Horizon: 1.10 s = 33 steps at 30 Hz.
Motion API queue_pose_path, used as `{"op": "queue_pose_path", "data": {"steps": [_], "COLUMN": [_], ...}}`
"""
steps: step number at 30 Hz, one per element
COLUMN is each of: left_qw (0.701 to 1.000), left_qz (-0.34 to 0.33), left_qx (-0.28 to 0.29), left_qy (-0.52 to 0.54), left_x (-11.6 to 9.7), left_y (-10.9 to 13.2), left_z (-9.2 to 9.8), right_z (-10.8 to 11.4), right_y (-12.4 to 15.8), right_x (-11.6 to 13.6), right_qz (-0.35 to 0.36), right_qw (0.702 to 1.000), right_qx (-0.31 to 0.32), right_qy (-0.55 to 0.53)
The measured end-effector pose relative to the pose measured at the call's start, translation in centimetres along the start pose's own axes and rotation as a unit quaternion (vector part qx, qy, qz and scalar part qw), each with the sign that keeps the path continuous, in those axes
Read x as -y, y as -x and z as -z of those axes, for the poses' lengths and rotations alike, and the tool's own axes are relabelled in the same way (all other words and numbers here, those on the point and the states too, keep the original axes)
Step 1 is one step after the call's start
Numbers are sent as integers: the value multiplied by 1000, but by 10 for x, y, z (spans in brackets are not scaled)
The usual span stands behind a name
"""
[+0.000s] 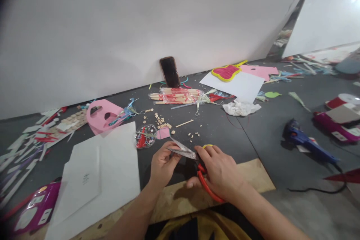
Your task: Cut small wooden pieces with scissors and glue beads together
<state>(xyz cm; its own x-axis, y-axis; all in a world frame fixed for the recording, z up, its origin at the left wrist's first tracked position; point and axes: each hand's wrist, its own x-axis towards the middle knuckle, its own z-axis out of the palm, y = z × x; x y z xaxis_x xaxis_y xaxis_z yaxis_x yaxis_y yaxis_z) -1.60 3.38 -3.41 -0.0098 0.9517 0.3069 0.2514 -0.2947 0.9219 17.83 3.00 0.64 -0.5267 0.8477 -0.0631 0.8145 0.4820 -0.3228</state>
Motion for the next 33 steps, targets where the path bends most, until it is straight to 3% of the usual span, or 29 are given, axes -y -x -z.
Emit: {"op": "queue_pose_path", "data": {"steps": [12,20,26,33], "left_qw": [1000,998,998,997], "left_qz": [19,67,50,54], "left_qx": [4,-8,-15,13], "left_qy": [11,9,22,48], "left_x": [1,-6,-5,-3], "left_y": [0,-1,-2,-2], "left_z": [-2,-2,0,0], "right_z": [-9,-7,1,2], "right_y": [-3,-3,-3,-2], "right_x": [-3,-2,1,0], "right_qz": [24,-5,-9,3], "right_qw": [999,1000,999,999], "right_qx": [-38,-17,3,18], "right_qy": [11,-22,-35,-33]}}
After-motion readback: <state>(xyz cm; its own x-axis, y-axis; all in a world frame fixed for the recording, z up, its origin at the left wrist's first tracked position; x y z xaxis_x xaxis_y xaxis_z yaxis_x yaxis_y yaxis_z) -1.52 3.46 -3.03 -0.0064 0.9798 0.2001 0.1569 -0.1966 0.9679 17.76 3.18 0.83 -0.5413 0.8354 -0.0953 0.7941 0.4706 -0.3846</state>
